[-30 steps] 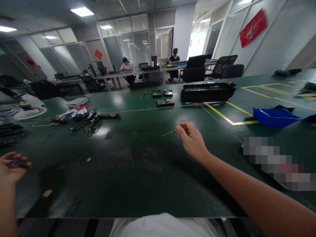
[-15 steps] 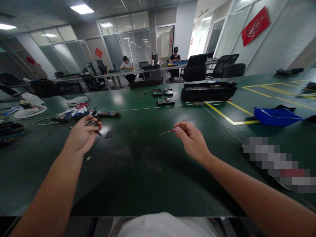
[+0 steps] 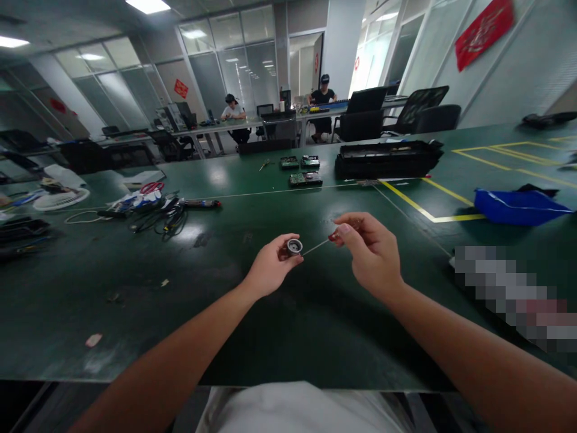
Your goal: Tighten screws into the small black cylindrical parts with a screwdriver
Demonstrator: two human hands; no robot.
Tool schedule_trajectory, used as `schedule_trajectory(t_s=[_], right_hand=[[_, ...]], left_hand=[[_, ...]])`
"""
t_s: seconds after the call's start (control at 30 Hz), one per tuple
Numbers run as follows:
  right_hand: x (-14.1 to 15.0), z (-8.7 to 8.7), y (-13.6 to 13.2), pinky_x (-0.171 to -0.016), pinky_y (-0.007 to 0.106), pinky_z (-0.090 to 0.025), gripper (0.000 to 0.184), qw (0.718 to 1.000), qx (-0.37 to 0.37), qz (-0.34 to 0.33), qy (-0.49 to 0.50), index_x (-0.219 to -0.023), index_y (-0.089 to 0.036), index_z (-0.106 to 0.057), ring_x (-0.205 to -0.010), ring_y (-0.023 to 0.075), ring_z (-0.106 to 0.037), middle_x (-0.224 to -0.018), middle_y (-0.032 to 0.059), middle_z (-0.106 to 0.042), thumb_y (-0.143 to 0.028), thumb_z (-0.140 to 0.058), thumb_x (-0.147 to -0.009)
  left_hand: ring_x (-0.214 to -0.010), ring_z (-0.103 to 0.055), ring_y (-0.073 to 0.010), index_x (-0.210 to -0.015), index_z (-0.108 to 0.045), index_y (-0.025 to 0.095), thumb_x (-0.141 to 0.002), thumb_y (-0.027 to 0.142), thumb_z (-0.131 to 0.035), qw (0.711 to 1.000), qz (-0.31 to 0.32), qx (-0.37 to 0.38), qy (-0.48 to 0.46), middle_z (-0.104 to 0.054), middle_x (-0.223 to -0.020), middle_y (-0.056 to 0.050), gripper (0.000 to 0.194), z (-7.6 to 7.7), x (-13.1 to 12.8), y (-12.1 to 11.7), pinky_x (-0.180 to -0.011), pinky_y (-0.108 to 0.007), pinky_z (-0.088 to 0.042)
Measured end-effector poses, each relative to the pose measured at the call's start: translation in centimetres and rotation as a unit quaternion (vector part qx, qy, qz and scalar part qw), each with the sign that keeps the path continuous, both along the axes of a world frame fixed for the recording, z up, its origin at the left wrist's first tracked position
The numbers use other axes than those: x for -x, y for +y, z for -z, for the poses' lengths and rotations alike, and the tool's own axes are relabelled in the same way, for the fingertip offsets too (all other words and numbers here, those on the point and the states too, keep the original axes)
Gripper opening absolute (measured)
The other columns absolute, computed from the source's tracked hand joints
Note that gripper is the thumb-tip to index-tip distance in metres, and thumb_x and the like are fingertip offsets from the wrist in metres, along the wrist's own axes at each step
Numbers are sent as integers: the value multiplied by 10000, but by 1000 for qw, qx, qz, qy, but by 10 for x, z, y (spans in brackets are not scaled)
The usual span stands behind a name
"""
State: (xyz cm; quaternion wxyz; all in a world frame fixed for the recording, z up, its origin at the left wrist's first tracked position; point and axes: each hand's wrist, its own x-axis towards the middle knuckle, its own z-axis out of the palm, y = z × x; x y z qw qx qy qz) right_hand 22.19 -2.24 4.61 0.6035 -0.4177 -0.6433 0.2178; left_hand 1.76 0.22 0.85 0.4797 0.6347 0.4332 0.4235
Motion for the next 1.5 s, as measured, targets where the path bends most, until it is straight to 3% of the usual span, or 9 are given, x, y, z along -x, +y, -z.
schedule_trajectory(t_s=[0.23, 0.7, 1.03, 1.5], right_hand=[[3, 7, 0, -713, 355, -561, 208, 999, 16, -28, -25, -1021, -234, -639, -769, 194, -692, -856, 35, -707, -423, -564, -975], [4, 4, 0, -679, 348, -552, 204, 994, 38, -2, -106, -1012, -227, -654, -760, 204, -717, -852, 40, -749, -416, -612, -949], [7, 0, 0, -620, 312, -543, 211, 996, 58, 9, -62, -905, -208, -663, -671, 182, -698, -764, 33, -741, -418, -651, -915], [7, 2, 0, -653, 329, -556, 225, 996, 55, 21, -65, -950, -209, -664, -721, 199, -721, -795, 40, -749, -431, -638, -931]], left_hand=[[-1096, -665, -225, -1169, -709, 217, -788, 142, -764, 995, 1, -66, 72, -719, -1163, -49, 392, 7, 11, -6, -1049, -384, -484], [-1192, -635, -246, -1248, -700, 277, -813, 228, -779, 988, -3, -97, 124, -706, -1247, -36, 445, 9, 19, -5, -1130, -427, -424], [-1213, -622, -249, -1234, -707, 267, -805, 217, -785, 986, -11, -107, 130, -705, -1251, -38, 438, 5, 19, -6, -1125, -422, -423], [-1201, -621, -249, -1242, -702, 276, -816, 240, -781, 984, -17, -117, 134, -703, -1247, -35, 435, 4, 20, -5, -1107, -412, -428]])
